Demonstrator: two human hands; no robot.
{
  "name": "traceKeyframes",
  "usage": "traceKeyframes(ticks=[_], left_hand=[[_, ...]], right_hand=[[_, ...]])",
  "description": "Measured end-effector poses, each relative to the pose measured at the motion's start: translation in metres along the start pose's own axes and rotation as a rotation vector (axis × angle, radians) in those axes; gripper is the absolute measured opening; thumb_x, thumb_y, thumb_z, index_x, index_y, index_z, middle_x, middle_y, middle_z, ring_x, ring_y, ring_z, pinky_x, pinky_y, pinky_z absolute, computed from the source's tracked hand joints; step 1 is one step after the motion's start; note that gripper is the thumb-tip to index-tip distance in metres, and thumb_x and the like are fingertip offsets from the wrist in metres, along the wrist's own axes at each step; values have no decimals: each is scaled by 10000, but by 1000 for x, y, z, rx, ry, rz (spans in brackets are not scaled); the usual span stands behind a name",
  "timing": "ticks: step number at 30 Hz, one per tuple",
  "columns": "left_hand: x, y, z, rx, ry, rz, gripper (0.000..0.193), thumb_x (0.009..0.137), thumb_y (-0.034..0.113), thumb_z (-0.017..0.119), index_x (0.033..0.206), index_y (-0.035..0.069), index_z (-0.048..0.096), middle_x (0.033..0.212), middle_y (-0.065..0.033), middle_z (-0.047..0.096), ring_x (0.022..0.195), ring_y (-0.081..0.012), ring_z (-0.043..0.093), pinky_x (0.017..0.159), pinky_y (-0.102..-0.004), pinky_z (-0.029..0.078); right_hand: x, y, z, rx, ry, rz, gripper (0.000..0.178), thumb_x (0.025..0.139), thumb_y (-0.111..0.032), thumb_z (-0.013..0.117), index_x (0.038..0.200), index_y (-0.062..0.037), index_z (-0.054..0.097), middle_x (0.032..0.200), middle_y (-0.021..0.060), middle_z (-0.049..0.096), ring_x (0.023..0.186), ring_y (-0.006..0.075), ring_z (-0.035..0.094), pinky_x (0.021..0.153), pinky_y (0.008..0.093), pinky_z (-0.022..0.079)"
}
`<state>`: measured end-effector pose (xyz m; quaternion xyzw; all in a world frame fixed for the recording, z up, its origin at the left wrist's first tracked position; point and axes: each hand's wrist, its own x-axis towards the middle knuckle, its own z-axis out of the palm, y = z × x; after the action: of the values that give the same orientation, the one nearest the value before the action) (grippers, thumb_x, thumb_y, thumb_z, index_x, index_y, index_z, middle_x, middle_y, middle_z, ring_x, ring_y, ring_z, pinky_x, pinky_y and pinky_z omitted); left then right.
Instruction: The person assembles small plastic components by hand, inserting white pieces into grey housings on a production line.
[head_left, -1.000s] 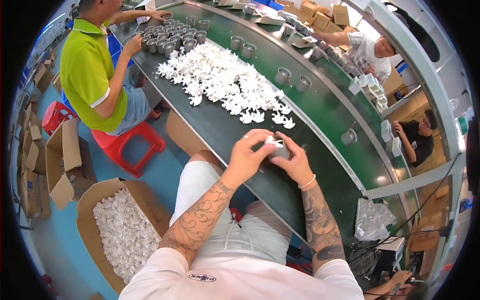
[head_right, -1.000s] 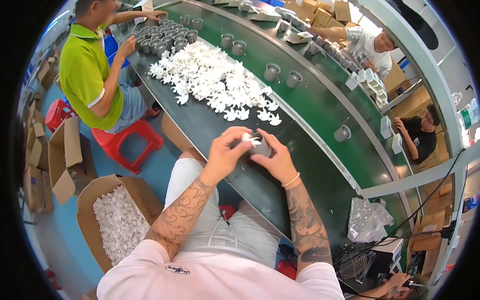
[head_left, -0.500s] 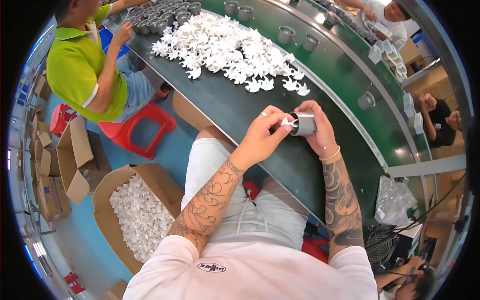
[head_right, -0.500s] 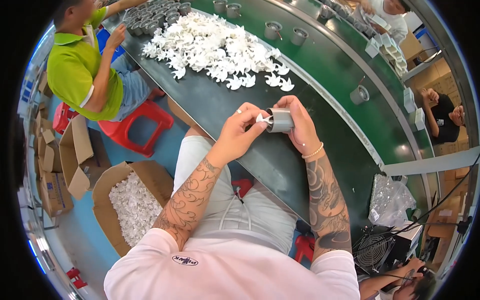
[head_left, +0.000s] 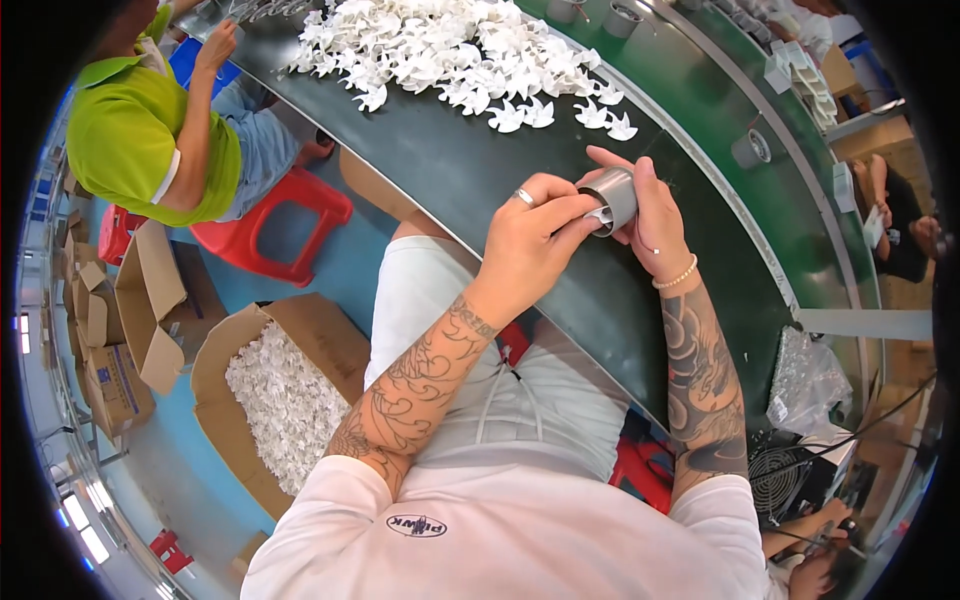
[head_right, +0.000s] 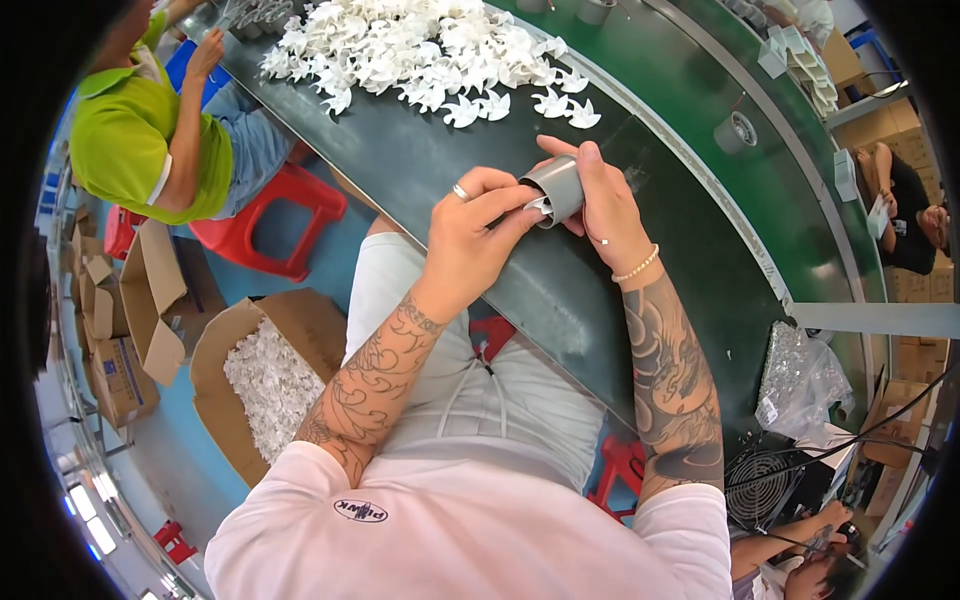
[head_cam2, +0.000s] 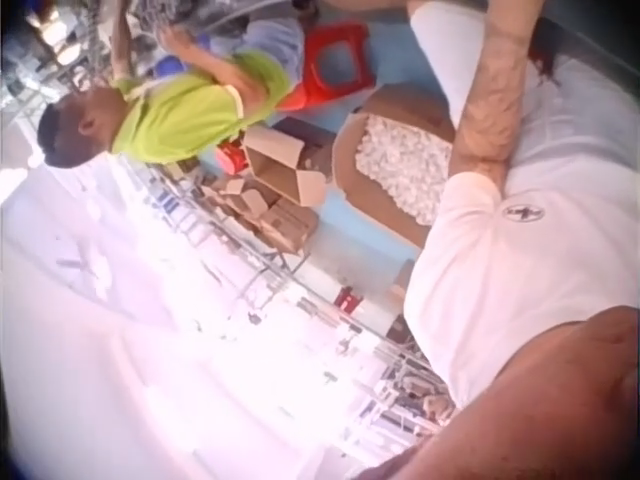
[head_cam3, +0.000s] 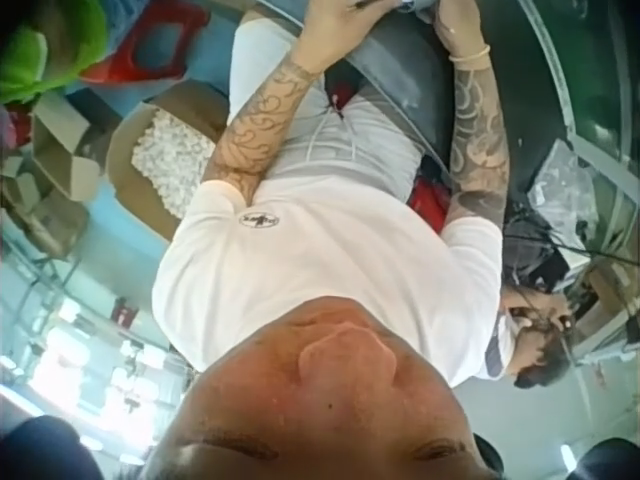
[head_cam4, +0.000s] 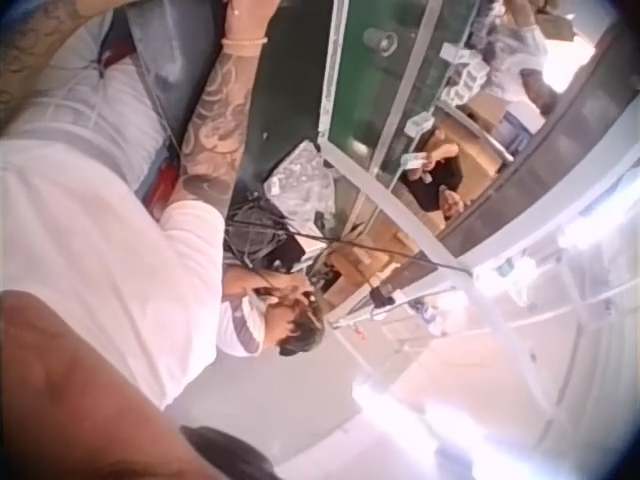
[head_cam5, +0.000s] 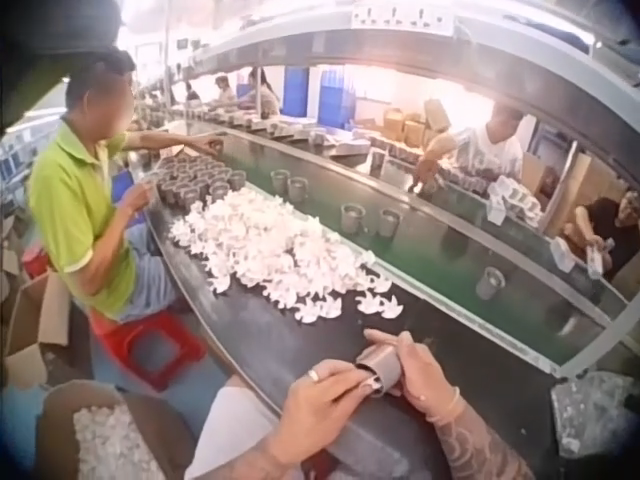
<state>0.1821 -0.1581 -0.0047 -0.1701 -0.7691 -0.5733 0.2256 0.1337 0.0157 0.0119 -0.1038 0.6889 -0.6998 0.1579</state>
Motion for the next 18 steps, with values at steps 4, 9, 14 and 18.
traceKeyframes(ticks=[4, 9, 14, 18], left_hand=[[-1, -1, 3, -9, 8, -39, 163, 786, 26, 770, 942, 42, 726, 924, -46, 606, 712, -139, 620, 642, -275, 502], [1, -4, 2, -69, 10, -101, 169, 763, 61, 784, 925, 61, 735, 890, -48, 603, 747, -175, 607, 654, -299, 504], [2, -8, -3, -154, -76, -121, 164, 769, 12, 780, 926, 40, 742, 967, -31, 601, 815, -109, 610, 702, -253, 489], [2, -10, -2, -189, -51, -119, 192, 740, 20, 778, 925, 63, 754, 935, -31, 582, 768, -134, 574, 666, -269, 482]], right_hand=[[-1, 3, -2, -12, 26, -3, 710, 1038, -560, 249, 1354, 18, 516, 962, 29, 681, 610, 32, 520, 421, 176, 312], [-1, 5, -1, -43, 56, 7, 748, 1009, -631, 252, 1310, -24, 570, 918, -5, 668, 634, 21, 539, 441, 161, 358], [-1, -2, 2, -106, 88, 5, 796, 990, -671, 222, 1156, -33, 667, 772, -15, 633, 606, 30, 542, 437, 159, 364], [-1, -3, 4, -118, 83, 21, 790, 993, -665, 213, 1145, -40, 672, 760, -16, 629, 595, 30, 538, 433, 159, 358]])
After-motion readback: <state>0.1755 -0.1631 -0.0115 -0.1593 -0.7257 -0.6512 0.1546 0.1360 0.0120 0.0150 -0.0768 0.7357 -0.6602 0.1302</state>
